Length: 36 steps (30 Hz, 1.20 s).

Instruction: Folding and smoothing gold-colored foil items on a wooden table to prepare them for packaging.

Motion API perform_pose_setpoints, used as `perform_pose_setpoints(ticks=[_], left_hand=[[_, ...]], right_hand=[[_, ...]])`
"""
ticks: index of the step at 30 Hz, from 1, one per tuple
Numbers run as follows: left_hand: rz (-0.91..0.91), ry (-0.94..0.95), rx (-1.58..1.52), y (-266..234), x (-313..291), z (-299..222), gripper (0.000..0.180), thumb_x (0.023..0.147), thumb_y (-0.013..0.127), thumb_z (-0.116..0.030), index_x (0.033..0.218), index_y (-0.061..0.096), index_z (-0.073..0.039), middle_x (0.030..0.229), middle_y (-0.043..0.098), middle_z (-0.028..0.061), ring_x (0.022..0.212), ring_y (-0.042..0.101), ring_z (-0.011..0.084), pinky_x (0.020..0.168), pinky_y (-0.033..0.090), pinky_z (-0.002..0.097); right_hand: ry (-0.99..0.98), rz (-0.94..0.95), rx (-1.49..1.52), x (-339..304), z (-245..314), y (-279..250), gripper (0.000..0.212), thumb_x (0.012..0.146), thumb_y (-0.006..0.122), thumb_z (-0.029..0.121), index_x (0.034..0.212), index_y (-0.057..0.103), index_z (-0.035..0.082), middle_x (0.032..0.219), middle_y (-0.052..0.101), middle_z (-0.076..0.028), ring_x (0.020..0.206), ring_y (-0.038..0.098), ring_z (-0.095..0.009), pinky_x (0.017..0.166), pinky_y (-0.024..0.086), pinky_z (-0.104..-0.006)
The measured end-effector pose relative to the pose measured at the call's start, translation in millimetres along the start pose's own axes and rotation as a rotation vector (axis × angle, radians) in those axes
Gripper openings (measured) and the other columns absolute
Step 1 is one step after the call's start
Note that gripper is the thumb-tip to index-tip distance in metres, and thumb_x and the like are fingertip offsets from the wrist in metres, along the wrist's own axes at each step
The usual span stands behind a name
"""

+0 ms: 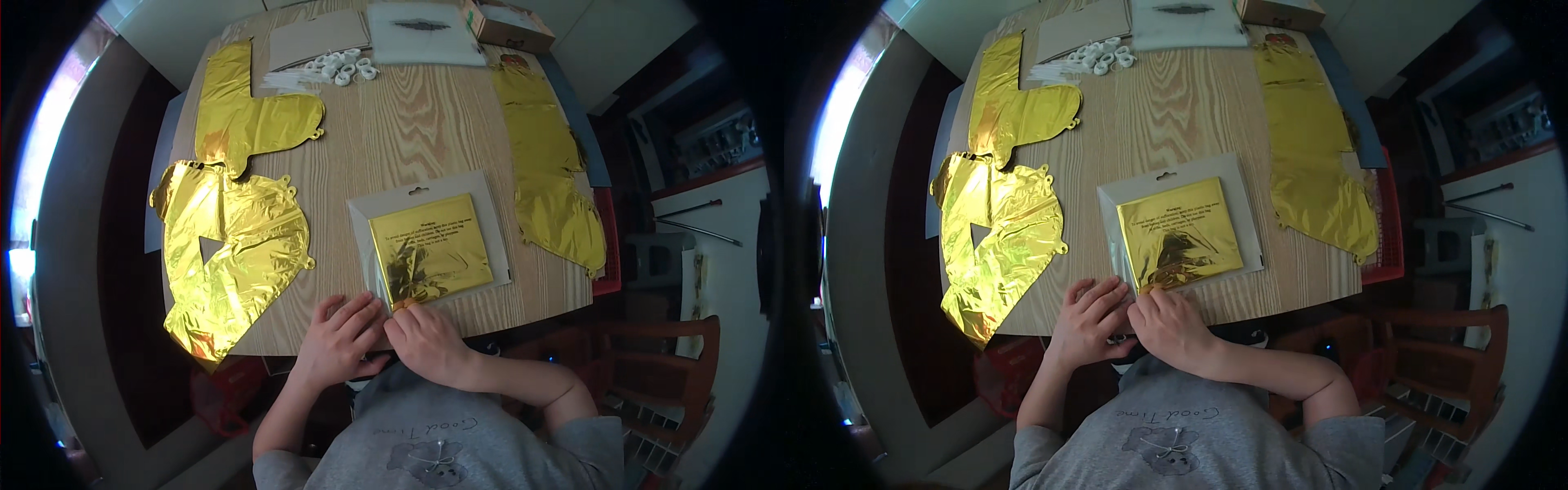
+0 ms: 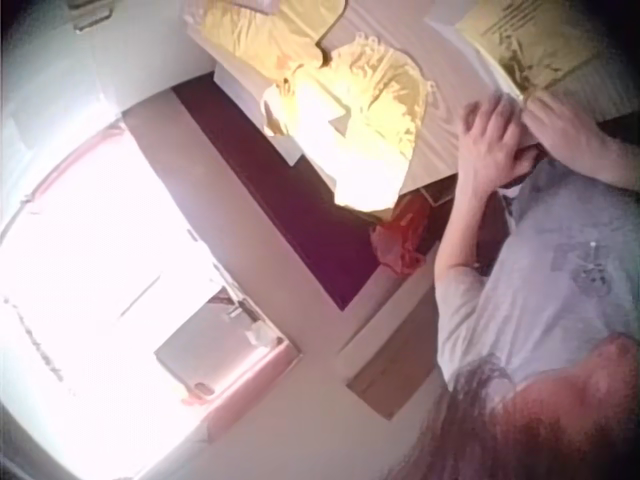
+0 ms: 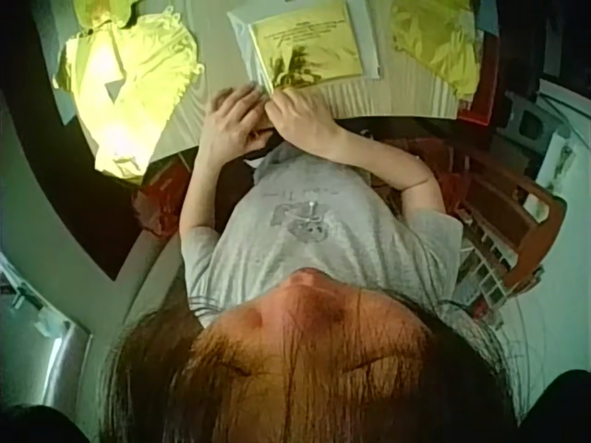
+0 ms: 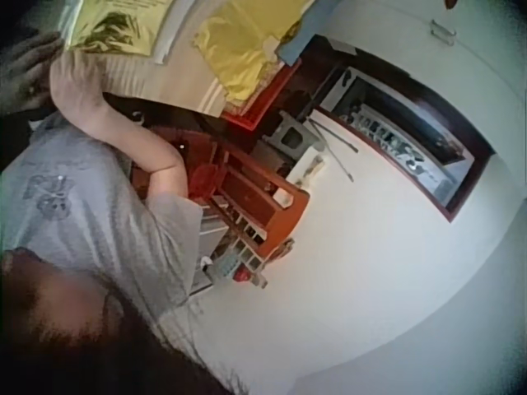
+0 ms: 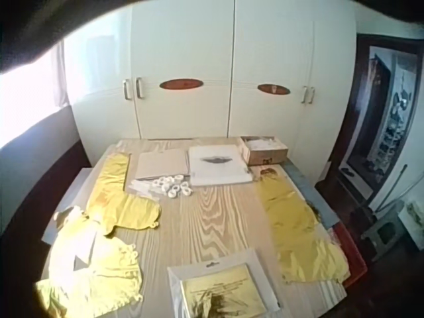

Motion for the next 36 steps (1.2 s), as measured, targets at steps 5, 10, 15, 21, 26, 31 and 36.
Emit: perform_pose_setpoints(ticks=[5,10,15,21,26,31,36], left_hand=[[0.003,0.023,0.051,6.0,-3.0,-0.4,0.054,0.067,0.077,-0.041,0.109,0.065,-0.008,0.126,0.057,0.0074,0.126,0.05,0.0236,0.103,0.036,0.0488],[-0.024,0.011,0.03,8.6,-4.2,0.9,0.052,0.067,0.077,-0.038,0.107,0.064,-0.008,0.126,0.057,0.0063,0.124,0.051,0.0223,0.104,0.036,0.0479],[-0.024,-0.006,-0.021,7.7,-3.9,4.9,0.051,0.067,0.078,-0.034,0.108,0.063,-0.008,0.126,0.059,0.0053,0.124,0.052,0.0195,0.104,0.037,0.046],[-0.03,-0.006,-0.017,7.3,-3.9,3.3,0.05,0.068,0.077,-0.033,0.108,0.064,-0.007,0.125,0.059,0.0055,0.125,0.051,0.0199,0.104,0.036,0.0462],[-0.04,0.018,0.042,8.5,-5.3,0.3,0.047,0.069,0.077,-0.031,0.107,0.064,-0.007,0.124,0.059,0.0055,0.124,0.052,0.0208,0.103,0.037,0.0471],[-0.066,0.025,0.069,8.1,-9.8,-2.6,0.04,0.069,0.076,-0.029,0.101,0.065,-0.007,0.119,0.061,0.0055,0.121,0.054,0.0225,0.1,0.04,0.0464],[-0.135,0.048,0.146,17.4,-22.9,-4.2,0.033,0.07,0.077,-0.03,0.092,0.064,-0.008,0.114,0.063,0.0062,0.116,0.058,0.0238,0.096,0.044,0.0459]], right_hand=[[-0.088,0.02,0.03,-5.4,-7.0,-0.2,0.006,0.08,0.056,0.011,0.082,0.052,0.007,0.083,0.049,-0.008,0.08,0.052,-0.023,0.069,0.044,-0.0333],[-0.012,-0.09,0.429,-16.2,-18.0,-4.3,0.011,0.081,0.063,0.01,0.086,0.054,0.006,0.087,0.052,-0.008,0.081,0.052,-0.025,0.07,0.043,-0.0354],[0.059,-0.111,0.315,-11.8,-13.9,-1.9,0.019,0.078,0.069,0.015,0.091,0.057,0.007,0.088,0.054,-0.006,0.083,0.054,-0.024,0.074,0.044,-0.0362],[0.019,-0.05,0.088,-3.4,-4.1,7.8,0.013,0.079,0.063,0.016,0.086,0.056,0.007,0.083,0.051,-0.006,0.079,0.052,-0.022,0.07,0.041,-0.0349],[-0.036,-0.069,0.125,-4.6,-5.5,9.0,0.01,0.077,0.062,0.012,0.083,0.055,0.008,0.081,0.05,-0.006,0.079,0.051,-0.023,0.07,0.039,-0.0351],[-0.065,-0.113,0.457,-22.7,-14.7,-2.5,0.01,0.083,0.061,0.013,0.085,0.052,0.008,0.088,0.052,-0.007,0.088,0.053,-0.024,0.078,0.042,-0.0375],[0.241,-0.308,1.429,-63.2,-47.4,-36.6,0.014,0.097,0.053,0.019,0.091,0.046,0.01,0.085,0.053,-0.005,0.077,0.054,-0.018,0.074,0.046,-0.0373]])
Point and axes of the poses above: each hand's wrist, its own x-axis towards the middle knuckle, its own y-axis out of the palm, z = x × y, the point moved 1 cm from there along x, towards the middle knuckle
